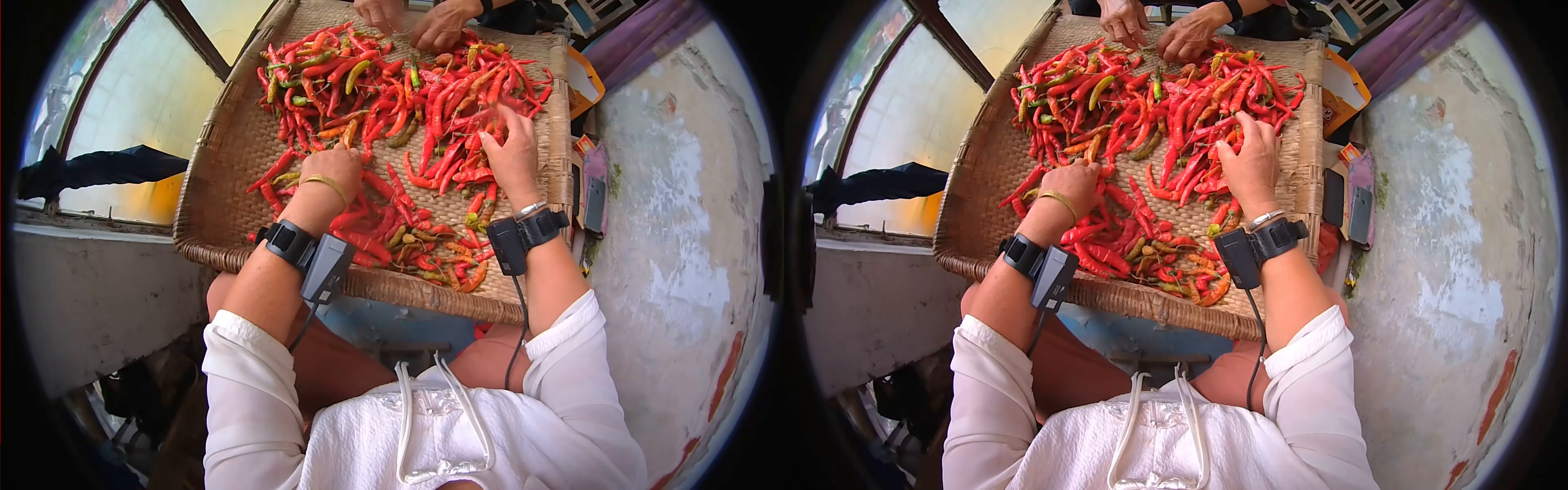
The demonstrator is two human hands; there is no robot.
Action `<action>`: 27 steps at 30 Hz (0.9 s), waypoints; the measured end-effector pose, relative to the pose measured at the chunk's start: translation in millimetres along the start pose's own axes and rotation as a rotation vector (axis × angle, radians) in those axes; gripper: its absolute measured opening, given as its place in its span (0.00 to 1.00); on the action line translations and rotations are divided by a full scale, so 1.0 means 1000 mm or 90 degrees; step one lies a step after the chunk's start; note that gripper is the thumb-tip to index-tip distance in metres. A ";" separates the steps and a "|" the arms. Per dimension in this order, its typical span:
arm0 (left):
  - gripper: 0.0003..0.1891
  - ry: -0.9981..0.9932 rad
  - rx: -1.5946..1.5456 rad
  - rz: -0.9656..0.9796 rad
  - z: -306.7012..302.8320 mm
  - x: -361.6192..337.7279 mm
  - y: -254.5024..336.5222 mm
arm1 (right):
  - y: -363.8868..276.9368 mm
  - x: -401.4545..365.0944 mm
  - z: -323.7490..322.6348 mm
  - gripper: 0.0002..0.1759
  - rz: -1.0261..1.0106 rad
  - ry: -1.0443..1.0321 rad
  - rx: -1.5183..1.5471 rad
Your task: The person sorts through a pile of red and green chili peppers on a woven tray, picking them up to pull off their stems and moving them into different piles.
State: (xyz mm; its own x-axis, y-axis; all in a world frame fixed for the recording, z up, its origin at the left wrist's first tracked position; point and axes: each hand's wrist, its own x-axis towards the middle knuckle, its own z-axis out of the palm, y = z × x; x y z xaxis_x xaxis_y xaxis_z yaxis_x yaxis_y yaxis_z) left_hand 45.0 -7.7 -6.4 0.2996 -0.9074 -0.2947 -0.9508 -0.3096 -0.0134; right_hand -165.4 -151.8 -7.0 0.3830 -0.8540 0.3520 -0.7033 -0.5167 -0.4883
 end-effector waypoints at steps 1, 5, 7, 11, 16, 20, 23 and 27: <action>0.18 -0.007 -0.013 -0.002 0.000 0.001 0.000 | 0.009 0.000 0.006 0.29 -0.011 0.075 -0.051; 0.20 -0.029 -0.055 0.059 0.000 0.004 -0.002 | 0.032 0.000 0.021 0.41 0.079 -0.110 0.064; 0.19 -0.012 -0.082 0.108 0.004 0.006 -0.002 | 0.039 -0.003 0.033 0.39 0.040 -0.118 0.030; 0.13 -0.035 -0.207 0.271 0.021 0.012 0.004 | 0.031 -0.002 0.030 0.35 0.057 -0.174 0.095; 0.12 -0.003 -0.314 0.270 0.008 0.001 0.019 | 0.005 -0.016 0.030 0.26 0.006 -0.277 0.198; 0.13 0.079 -0.398 0.221 0.006 -0.002 0.023 | -0.013 -0.026 0.030 0.25 -0.037 -0.354 0.239; 0.14 0.143 -0.439 0.178 0.004 -0.002 0.026 | -0.024 -0.035 0.027 0.21 -0.111 -0.345 0.230; 0.14 0.239 -0.443 0.229 0.012 0.004 0.024 | -0.040 -0.043 0.022 0.14 -0.071 -0.446 0.310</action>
State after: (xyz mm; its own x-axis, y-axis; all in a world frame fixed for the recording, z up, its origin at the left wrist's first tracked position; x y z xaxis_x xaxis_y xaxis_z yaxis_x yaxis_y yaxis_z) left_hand 22.7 -15.6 -19.6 0.1129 -0.9795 0.1670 -0.7654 0.0214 0.6432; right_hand -140.5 -95.5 -19.8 0.8287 -0.5543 -0.0770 -0.3651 -0.4313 -0.8251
